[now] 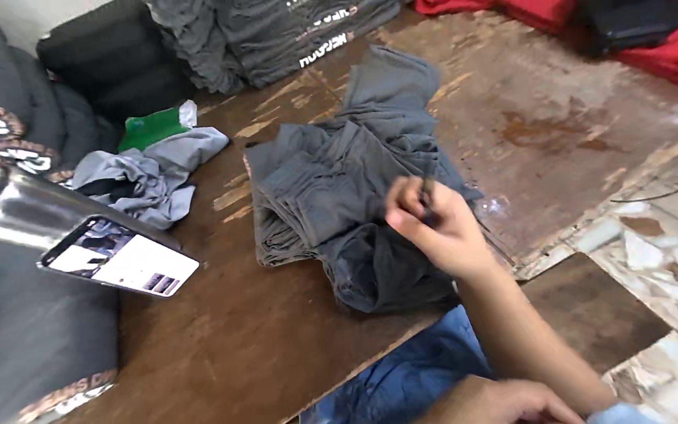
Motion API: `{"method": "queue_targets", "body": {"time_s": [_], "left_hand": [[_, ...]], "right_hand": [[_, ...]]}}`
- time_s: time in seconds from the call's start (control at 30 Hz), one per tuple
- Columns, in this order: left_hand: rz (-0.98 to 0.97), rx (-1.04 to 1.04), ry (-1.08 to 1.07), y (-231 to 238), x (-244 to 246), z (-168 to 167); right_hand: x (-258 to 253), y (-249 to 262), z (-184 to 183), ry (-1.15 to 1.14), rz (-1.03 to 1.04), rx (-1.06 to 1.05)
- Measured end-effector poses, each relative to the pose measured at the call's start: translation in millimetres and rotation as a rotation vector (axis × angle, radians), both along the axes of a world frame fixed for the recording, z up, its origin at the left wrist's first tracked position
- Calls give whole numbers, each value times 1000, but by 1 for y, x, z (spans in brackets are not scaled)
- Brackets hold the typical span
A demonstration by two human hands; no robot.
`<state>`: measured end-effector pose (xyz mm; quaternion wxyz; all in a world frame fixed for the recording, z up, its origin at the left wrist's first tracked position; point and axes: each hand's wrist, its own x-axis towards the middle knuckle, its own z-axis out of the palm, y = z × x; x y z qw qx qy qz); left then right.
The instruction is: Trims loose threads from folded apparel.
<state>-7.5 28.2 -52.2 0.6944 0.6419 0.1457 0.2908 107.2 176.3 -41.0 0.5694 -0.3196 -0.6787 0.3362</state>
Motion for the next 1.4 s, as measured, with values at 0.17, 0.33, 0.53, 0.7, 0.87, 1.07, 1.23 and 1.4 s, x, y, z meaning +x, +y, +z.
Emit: {"method": "queue_targets", "body": {"time_s": [0.17, 0.33, 0.53, 0.7, 0.87, 1.07, 1.23, 1.4], "left_hand": [[1003, 395, 39, 43, -63, 17], [1097, 271, 310, 78, -92, -3], [1058, 105, -25, 74, -92, -13], [1053, 102, -20, 62, -90, -22], [1041, 72, 24, 56, -91, -25], [1082, 136, 61, 58, -88, -23], [1064, 164, 62, 58, -91, -26], [1004, 177, -27, 57, -93, -31]], "right_hand": [[-11, -39, -29, 26, 162, -156], [-40, -39, -32, -82, 115, -219], [-50, -46, -37, 100, 151, -128], [-56, -49, -42, 57, -27, -69], [-55, -52, -39, 5, -43, -68], [-47, -53, -44, 108, 66, -149], [-54, -51, -43, -28, -12, -44], [-57, -49, -42, -107, -94, 125]]}}
